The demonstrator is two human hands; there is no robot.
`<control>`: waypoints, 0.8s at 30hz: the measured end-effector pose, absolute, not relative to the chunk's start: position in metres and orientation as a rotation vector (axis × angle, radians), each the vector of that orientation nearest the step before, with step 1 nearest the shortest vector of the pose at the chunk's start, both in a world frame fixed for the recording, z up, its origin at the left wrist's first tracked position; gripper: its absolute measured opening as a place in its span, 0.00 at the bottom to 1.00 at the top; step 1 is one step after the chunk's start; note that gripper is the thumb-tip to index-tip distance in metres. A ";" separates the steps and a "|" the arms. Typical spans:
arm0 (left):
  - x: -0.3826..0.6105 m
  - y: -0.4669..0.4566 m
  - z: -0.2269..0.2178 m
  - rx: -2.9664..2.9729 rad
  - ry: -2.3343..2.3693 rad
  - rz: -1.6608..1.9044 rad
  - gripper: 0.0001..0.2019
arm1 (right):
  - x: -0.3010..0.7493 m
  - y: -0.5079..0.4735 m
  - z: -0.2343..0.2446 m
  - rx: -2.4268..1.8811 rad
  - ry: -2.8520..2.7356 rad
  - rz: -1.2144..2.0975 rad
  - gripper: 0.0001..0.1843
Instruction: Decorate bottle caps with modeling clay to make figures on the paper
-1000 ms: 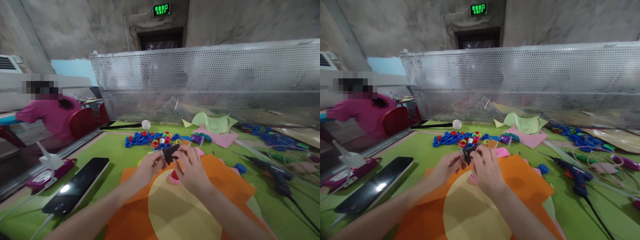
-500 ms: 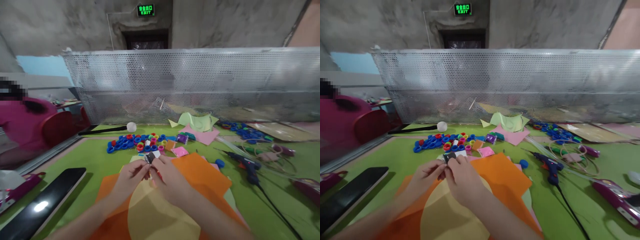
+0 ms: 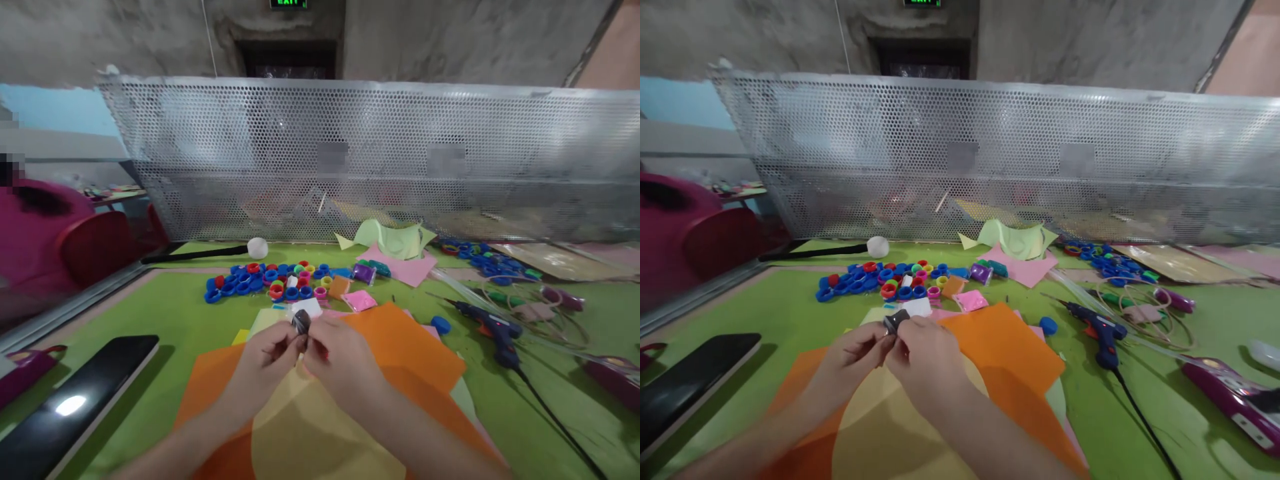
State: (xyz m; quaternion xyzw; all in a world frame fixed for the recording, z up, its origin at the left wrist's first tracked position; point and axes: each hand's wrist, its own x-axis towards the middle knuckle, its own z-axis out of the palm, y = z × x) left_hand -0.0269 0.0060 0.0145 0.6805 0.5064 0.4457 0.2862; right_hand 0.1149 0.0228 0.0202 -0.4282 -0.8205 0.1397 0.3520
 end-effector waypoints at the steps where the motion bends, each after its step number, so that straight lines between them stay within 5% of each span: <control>1: -0.028 0.004 0.014 1.824 1.342 1.194 0.12 | 0.115 0.023 0.020 -1.126 -2.104 0.368 0.12; 9: -0.041 -0.002 0.026 1.787 1.407 1.177 0.15 | 0.120 0.023 0.024 -1.031 -2.132 0.372 0.05; 10: -0.042 -0.001 0.028 1.805 1.416 1.183 0.15 | 0.121 0.023 0.024 -0.990 -2.138 0.371 0.07; 14: -0.040 -0.004 0.029 1.871 1.346 1.098 0.13 | 0.128 0.025 0.024 -0.809 -2.281 0.399 0.44; 16: -0.039 -0.008 0.029 1.924 1.265 1.040 0.12 | 0.130 0.025 0.022 -0.738 -2.391 0.416 0.49; 20: -0.042 -0.017 0.033 2.073 1.107 1.030 0.13 | 0.133 0.027 0.022 -0.630 -2.429 0.425 0.30; 24: -0.047 -0.022 0.041 2.068 1.103 1.155 0.14 | 0.138 0.025 0.027 -0.629 -2.326 0.520 0.25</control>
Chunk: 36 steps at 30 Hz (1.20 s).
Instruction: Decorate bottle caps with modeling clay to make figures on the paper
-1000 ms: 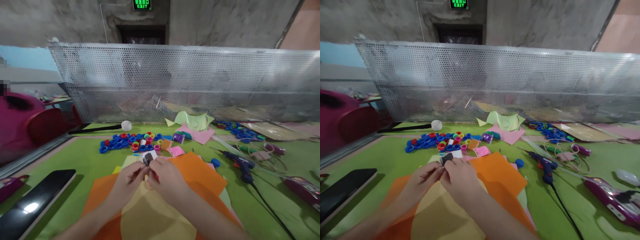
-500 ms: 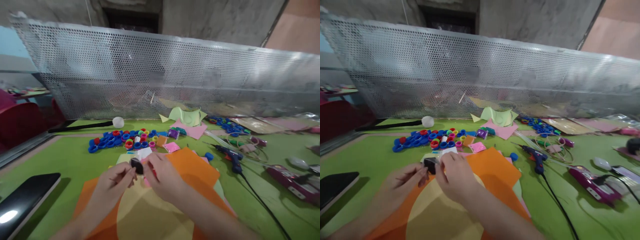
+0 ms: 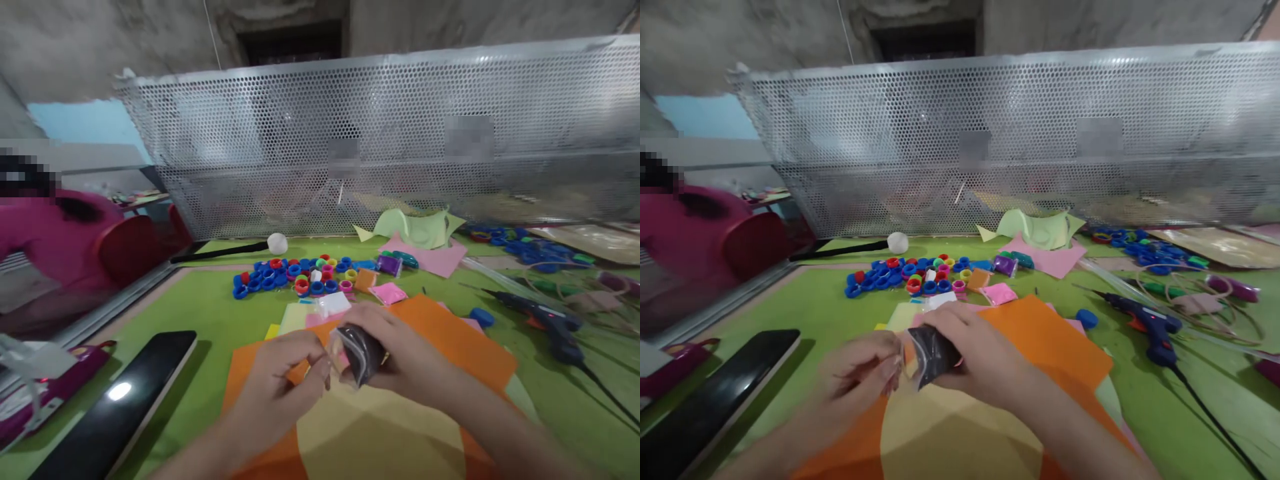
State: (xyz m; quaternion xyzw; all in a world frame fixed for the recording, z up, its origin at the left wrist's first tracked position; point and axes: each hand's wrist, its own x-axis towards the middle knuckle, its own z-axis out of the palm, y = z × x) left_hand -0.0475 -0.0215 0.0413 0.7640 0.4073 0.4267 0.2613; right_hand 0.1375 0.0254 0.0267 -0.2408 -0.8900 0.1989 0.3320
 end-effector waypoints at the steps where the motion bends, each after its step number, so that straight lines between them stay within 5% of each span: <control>1: -0.048 -0.022 0.042 2.067 1.112 1.183 0.14 | 0.138 0.024 0.028 -0.640 -2.296 0.528 0.25; 5: -0.049 -0.023 0.040 2.155 1.184 1.242 0.12 | 0.135 0.018 0.028 -0.706 -2.224 0.476 0.23; 12: -0.050 -0.026 0.034 2.392 1.267 1.659 0.10 | 0.128 0.008 0.026 -0.663 -2.245 -0.108 0.21; 20: -0.053 -0.033 0.047 2.596 1.320 1.587 0.10 | 0.127 0.004 0.029 -0.689 -2.159 -0.279 0.17; 36: -0.046 -0.022 0.035 1.461 1.187 1.411 0.04 | 0.122 0.000 0.024 -0.749 -2.113 -0.409 0.18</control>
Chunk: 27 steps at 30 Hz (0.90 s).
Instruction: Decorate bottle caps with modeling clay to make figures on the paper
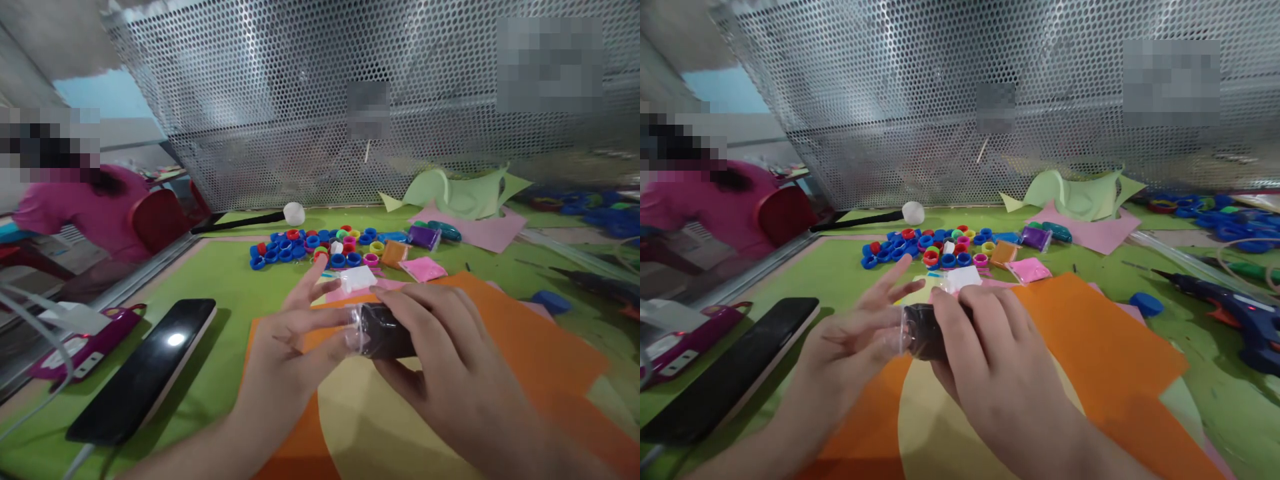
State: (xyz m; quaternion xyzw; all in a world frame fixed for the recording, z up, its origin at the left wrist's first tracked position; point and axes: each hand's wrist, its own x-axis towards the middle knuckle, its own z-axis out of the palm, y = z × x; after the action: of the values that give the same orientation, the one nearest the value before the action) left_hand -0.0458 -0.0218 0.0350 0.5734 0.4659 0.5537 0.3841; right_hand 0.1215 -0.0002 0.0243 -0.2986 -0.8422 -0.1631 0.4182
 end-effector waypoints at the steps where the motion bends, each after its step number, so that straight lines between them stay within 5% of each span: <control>1: -0.045 -0.022 0.035 1.436 1.175 1.422 0.04 | 0.121 -0.001 0.024 -0.751 -2.110 -0.431 0.18; 17: -0.045 -0.030 0.023 1.856 1.131 1.647 0.09 | 0.114 -0.012 0.028 -0.770 -2.028 -0.532 0.16; 27: -0.043 -0.040 0.027 2.117 1.522 1.696 0.09 | 0.108 -0.015 0.025 -0.798 -2.040 -0.406 0.15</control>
State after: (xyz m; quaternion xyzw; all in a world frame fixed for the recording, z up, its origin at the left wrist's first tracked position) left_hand -0.0432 -0.0402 0.0273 0.6805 0.4891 0.5453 0.0156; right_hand 0.1083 -0.0150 0.0254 -0.3214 -0.8218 -0.1635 0.4411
